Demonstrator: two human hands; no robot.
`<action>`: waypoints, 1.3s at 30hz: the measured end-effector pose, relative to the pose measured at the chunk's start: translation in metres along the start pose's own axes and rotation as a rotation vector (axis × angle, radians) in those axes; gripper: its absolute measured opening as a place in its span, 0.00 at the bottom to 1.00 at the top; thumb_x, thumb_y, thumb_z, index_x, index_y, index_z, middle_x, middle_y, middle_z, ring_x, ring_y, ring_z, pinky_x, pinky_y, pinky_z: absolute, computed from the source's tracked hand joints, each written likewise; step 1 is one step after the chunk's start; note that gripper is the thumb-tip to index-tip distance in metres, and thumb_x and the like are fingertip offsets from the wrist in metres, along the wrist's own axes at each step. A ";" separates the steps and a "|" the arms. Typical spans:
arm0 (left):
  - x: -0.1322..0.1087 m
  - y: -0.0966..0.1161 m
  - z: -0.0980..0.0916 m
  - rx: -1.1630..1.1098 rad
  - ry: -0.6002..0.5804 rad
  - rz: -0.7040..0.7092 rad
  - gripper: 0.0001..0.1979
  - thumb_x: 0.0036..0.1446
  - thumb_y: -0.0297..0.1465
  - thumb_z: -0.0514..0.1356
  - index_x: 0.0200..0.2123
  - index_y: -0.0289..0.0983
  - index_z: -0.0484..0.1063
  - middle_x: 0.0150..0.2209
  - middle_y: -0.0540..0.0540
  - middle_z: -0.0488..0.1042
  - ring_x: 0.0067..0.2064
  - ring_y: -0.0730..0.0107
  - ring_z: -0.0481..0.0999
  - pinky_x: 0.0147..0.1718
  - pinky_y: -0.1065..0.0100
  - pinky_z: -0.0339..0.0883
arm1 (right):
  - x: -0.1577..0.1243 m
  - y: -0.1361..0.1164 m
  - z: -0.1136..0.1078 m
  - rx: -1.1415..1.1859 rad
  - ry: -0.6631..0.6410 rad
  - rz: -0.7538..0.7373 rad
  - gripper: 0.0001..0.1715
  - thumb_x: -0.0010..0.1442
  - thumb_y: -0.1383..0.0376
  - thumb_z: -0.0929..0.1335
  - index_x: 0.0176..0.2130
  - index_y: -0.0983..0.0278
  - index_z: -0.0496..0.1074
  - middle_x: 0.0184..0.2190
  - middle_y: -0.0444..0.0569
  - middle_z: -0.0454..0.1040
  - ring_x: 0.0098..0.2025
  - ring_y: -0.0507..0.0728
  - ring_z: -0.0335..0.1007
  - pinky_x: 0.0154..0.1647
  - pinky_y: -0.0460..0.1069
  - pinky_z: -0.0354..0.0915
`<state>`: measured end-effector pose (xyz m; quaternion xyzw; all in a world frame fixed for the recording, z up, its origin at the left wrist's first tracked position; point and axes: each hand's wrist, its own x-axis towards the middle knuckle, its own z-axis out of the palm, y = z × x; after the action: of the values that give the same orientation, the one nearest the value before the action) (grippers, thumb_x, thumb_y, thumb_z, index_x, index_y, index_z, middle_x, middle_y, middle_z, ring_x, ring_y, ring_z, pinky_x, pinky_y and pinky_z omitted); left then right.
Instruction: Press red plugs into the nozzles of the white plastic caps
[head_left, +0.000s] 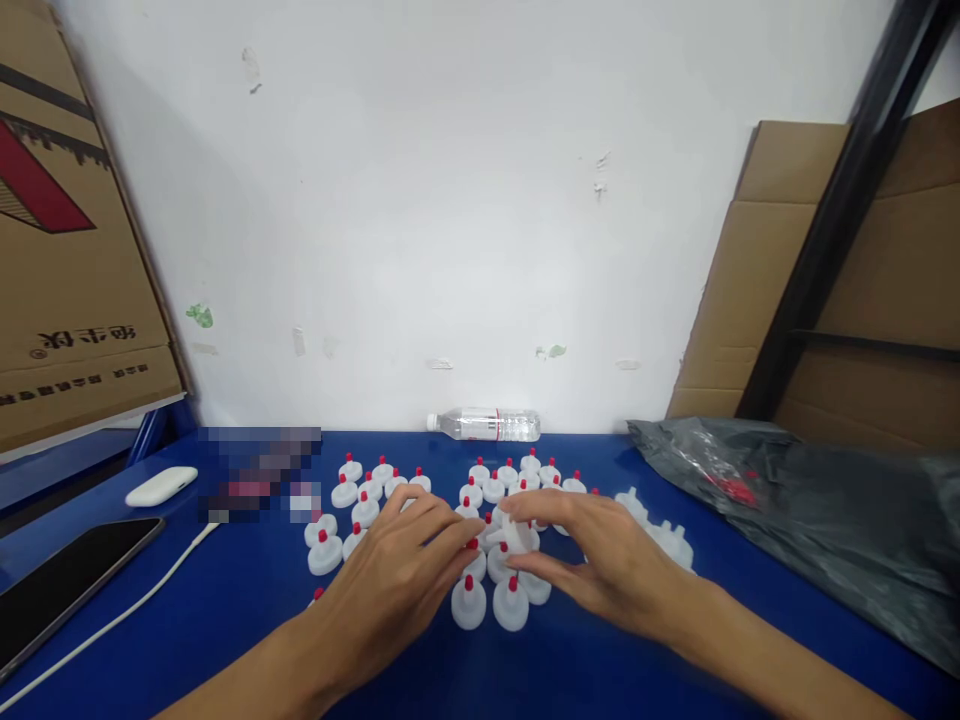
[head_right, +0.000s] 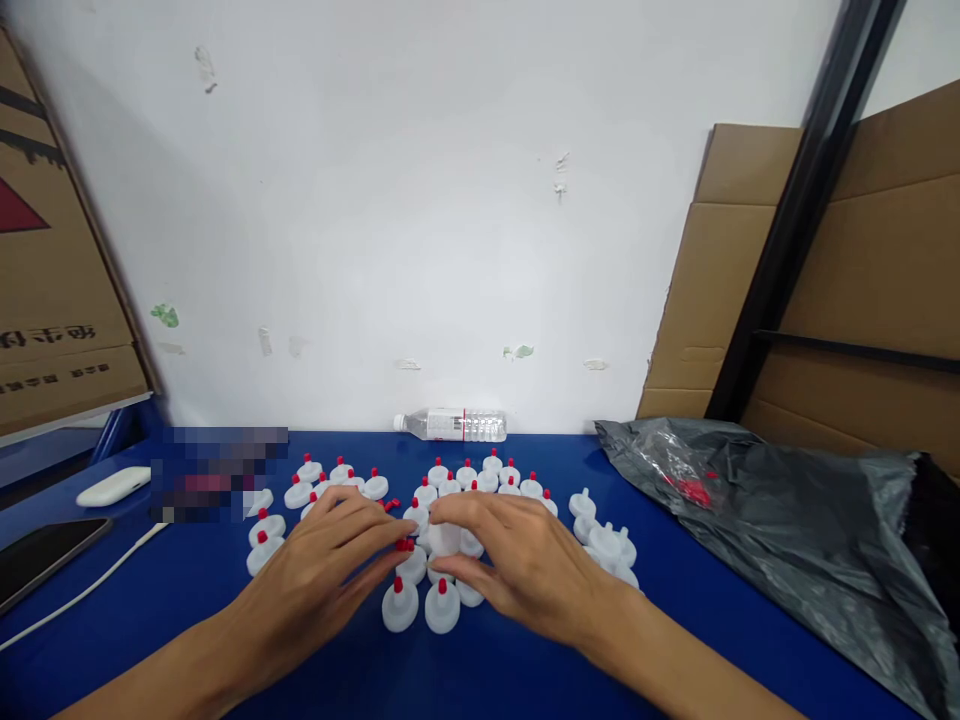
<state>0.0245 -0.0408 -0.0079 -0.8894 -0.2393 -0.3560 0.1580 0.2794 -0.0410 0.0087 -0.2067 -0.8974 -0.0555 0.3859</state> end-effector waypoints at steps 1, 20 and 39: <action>0.000 0.001 -0.001 -0.019 -0.001 0.002 0.08 0.70 0.23 0.57 0.50 0.37 0.71 0.37 0.47 0.78 0.38 0.64 0.73 0.43 0.57 0.62 | -0.001 -0.002 0.002 0.002 -0.002 -0.004 0.17 0.72 0.59 0.67 0.57 0.61 0.64 0.47 0.51 0.81 0.48 0.55 0.81 0.47 0.48 0.75; 0.004 0.021 -0.012 -0.227 -0.041 -0.009 0.11 0.69 0.19 0.49 0.39 0.37 0.66 0.30 0.49 0.70 0.33 0.67 0.62 0.37 0.61 0.59 | 0.004 -0.026 0.008 0.152 0.167 -0.077 0.11 0.68 0.62 0.71 0.49 0.61 0.71 0.42 0.49 0.83 0.44 0.53 0.82 0.48 0.44 0.74; -0.005 -0.013 0.005 0.512 -0.418 -0.217 0.14 0.66 0.29 0.57 0.51 0.32 0.77 0.52 0.30 0.75 0.55 0.39 0.70 0.54 0.42 0.64 | 0.003 0.045 -0.046 -0.320 -0.140 0.171 0.08 0.71 0.62 0.66 0.43 0.61 0.74 0.49 0.54 0.78 0.46 0.61 0.77 0.44 0.54 0.72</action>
<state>0.0170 -0.0292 -0.0137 -0.8440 -0.4412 -0.1092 0.2847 0.3273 -0.0108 0.0403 -0.3441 -0.8810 -0.1500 0.2881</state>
